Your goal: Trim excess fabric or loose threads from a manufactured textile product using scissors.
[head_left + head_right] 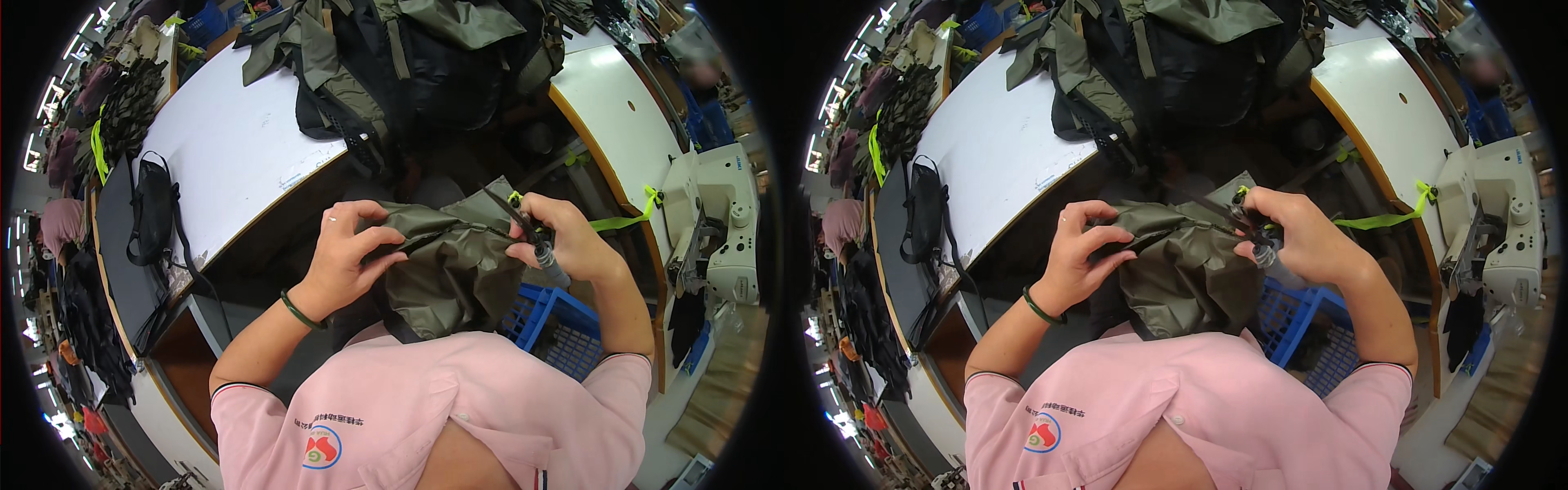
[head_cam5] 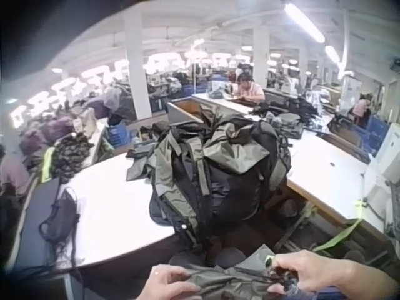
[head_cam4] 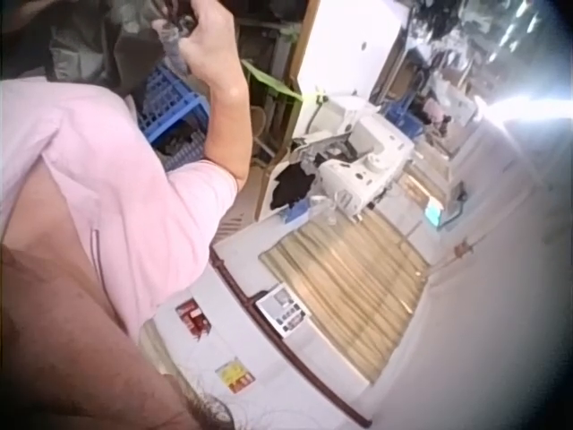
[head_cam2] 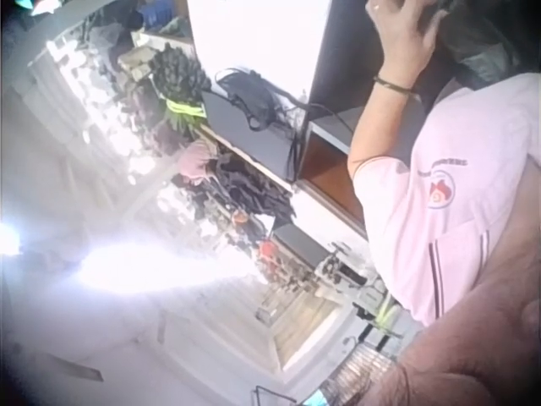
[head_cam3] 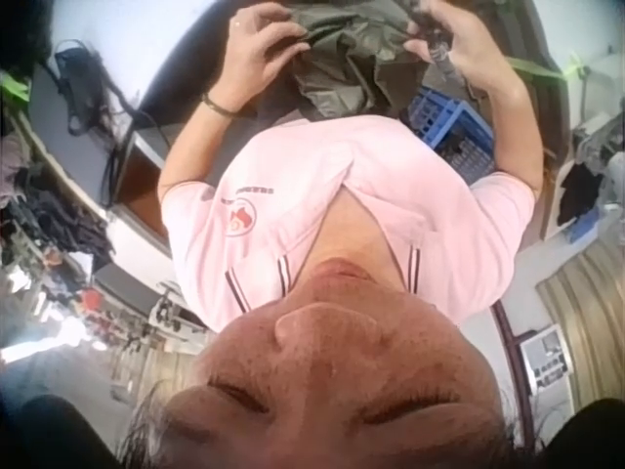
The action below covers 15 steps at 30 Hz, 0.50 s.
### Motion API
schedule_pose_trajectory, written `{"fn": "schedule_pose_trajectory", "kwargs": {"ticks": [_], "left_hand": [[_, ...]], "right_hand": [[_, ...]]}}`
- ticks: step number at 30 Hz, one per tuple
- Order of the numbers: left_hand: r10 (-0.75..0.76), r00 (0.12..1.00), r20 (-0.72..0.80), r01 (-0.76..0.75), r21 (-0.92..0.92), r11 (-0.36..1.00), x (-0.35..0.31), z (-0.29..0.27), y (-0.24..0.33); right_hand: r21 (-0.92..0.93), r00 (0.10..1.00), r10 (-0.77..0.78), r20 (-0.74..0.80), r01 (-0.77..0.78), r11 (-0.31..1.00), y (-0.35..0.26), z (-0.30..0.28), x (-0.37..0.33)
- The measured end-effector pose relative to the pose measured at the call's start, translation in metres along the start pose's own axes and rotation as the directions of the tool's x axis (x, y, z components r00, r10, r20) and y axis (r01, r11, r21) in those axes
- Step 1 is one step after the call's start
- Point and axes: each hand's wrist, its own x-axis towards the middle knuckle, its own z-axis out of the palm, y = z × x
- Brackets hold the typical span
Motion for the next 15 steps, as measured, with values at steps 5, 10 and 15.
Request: {"fn": "schedule_pose_trajectory", "kwargs": {"ticks": [5, 10, 15], "left_hand": [[-0.01, 0.99, -0.137, -0.026, -0.256, 0.966, -0.002, -0.008, -0.003], [0.038, 0.996, -0.077, -0.074, -0.557, 0.827, -0.003, -0.007, 0.001], [-0.299, 0.923, 0.242, 0.365, -0.794, 0.486, -0.002, 0.003, 0.005]], "right_hand": [[-0.119, 0.995, -0.098, -0.007, 0.097, 0.988, 0.002, -0.001, -0.01], [-0.126, 0.983, -0.18, -0.045, 0.173, 0.977, -0.005, 0.001, -0.016], [-0.165, 0.991, -0.103, -0.081, 0.088, 0.982, 0.004, 0.0, -0.02]]}}
